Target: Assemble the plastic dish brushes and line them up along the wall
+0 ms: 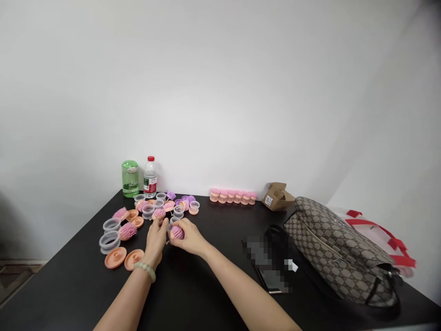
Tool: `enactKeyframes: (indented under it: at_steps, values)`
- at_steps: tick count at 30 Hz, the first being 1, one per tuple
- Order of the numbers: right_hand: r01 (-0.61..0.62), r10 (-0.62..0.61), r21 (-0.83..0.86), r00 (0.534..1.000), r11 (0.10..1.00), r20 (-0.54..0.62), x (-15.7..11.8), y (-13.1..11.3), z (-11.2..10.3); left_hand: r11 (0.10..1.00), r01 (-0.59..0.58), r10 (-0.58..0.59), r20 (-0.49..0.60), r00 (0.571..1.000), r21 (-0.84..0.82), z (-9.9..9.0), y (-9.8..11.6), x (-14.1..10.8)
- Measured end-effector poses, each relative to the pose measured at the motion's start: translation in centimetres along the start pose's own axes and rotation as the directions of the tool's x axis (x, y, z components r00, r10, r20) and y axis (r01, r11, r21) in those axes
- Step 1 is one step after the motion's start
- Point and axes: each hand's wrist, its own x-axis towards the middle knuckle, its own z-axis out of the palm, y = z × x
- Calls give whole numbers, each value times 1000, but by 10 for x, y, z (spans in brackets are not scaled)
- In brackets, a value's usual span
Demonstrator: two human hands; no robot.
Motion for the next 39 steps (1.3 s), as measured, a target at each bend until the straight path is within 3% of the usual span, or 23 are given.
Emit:
enactKeyframes:
  at_steps: [3, 6, 8, 12, 16, 20, 23, 30, 39]
  values:
    - [10, -6, 87, 999, 996, -41, -21, 1, -7, 987, 121, -104, 157, 982, -104, 6, 7, -12]
    - [27, -18, 190, 998, 981, -52, -36, 7, -10, 923, 313, -207, 395, 895, -226, 11, 14, -23]
    - [42, -26, 253, 998, 967, -64, -42, 11, -10, 888, 378, -232, 454, 860, -261, 13, 16, -26]
    - [39, 12, 440, 994, 897, -112, -46, 12, -10, 881, 374, -234, 421, 876, -289, 12, 17, -23]
    - [-7, 174, 632, 964, 775, -203, -44, 10, -13, 888, 384, -265, 401, 877, -253, 10, 16, -20]
    - [-21, 292, 614, 892, 789, -345, -41, 15, -14, 904, 374, -257, 437, 862, -207, 11, 16, -21]
    - [-44, 320, 584, 868, 811, -379, -41, 20, -13, 911, 367, -247, 466, 849, -186, 12, 16, -23]
    - [-78, 324, 511, 851, 856, -414, -41, 25, -4, 923, 344, -235, 455, 859, -173, 11, 18, -24]
    - [-26, 315, 567, 852, 824, -418, -41, 35, 0, 884, 327, -187, 387, 903, -334, 11, 18, -28]
